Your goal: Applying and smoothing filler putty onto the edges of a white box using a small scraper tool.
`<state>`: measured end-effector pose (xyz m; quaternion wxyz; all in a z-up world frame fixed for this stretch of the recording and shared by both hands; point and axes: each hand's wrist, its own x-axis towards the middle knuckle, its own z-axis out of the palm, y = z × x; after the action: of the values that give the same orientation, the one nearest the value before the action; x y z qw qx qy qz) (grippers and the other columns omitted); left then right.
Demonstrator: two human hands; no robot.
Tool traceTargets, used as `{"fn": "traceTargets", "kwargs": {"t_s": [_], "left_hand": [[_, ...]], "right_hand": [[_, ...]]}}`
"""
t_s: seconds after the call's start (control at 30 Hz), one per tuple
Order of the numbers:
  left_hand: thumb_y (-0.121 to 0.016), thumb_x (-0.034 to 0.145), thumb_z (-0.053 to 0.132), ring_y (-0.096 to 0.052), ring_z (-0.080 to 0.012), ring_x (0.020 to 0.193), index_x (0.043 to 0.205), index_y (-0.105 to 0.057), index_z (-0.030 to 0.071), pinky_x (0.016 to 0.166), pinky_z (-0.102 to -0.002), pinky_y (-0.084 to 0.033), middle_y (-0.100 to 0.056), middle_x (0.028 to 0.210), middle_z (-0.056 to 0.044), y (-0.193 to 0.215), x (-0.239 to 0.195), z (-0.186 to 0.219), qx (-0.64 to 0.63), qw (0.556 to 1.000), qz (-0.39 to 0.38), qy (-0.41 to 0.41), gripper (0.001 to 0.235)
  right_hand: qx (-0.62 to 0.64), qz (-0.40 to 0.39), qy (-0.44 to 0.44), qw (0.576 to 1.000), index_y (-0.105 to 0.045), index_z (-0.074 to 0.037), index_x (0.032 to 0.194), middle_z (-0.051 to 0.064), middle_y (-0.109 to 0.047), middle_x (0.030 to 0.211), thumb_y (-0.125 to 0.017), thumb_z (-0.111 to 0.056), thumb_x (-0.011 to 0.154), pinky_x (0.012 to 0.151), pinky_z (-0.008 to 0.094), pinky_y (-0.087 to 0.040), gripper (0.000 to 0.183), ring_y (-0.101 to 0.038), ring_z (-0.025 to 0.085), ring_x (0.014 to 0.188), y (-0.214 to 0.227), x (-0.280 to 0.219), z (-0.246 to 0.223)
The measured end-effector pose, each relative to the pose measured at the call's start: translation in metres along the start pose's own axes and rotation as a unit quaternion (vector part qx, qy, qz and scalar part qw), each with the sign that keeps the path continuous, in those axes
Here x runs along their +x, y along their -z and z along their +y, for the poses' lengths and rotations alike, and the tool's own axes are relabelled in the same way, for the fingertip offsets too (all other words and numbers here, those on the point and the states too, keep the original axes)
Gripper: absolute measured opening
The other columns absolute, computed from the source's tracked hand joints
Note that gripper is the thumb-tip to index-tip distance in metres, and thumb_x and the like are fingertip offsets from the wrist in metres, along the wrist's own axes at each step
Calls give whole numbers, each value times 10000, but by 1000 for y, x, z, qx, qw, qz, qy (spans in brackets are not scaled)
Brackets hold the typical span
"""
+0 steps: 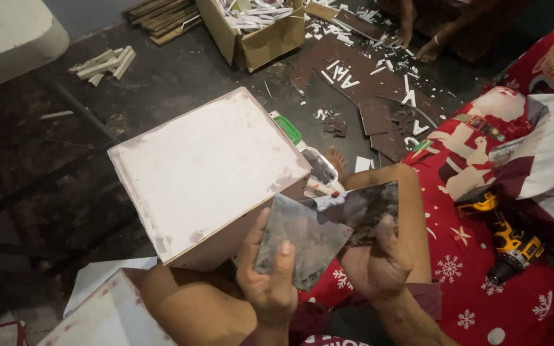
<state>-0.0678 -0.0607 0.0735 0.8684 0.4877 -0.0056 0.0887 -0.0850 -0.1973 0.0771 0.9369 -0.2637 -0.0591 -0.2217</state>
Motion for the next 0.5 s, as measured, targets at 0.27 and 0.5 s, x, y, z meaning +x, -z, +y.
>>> {"fn": "traceTargets", "kwargs": {"t_s": [0.27, 0.5], "left_hand": [[-697, 844, 122, -747, -249, 1055, 1305, -662, -29, 908, -346, -638, -747, 1213, -177, 0, -2, 1, 63, 997, 37, -32, 487], [-670, 850, 87, -769, -279, 1012, 1322, -663, 10, 822, -389, -693, -764, 1176, -170, 5, 1, -1, 39, 997, 68, -20, 479]], "right_hand": [[-321, 76, 17, 944, -576, 72, 1329, 206, -678, 1300, -504, -301, 1042, 1113, 472, -544, 476, -638, 340, 1275, 31, -11, -3], [-293, 9, 19, 956, -667, 109, 1123, 279, -725, 1152, -608, -133, 1024, 988, 464, -629, 268, -708, 396, 1109, 57, -21, -13]]}}
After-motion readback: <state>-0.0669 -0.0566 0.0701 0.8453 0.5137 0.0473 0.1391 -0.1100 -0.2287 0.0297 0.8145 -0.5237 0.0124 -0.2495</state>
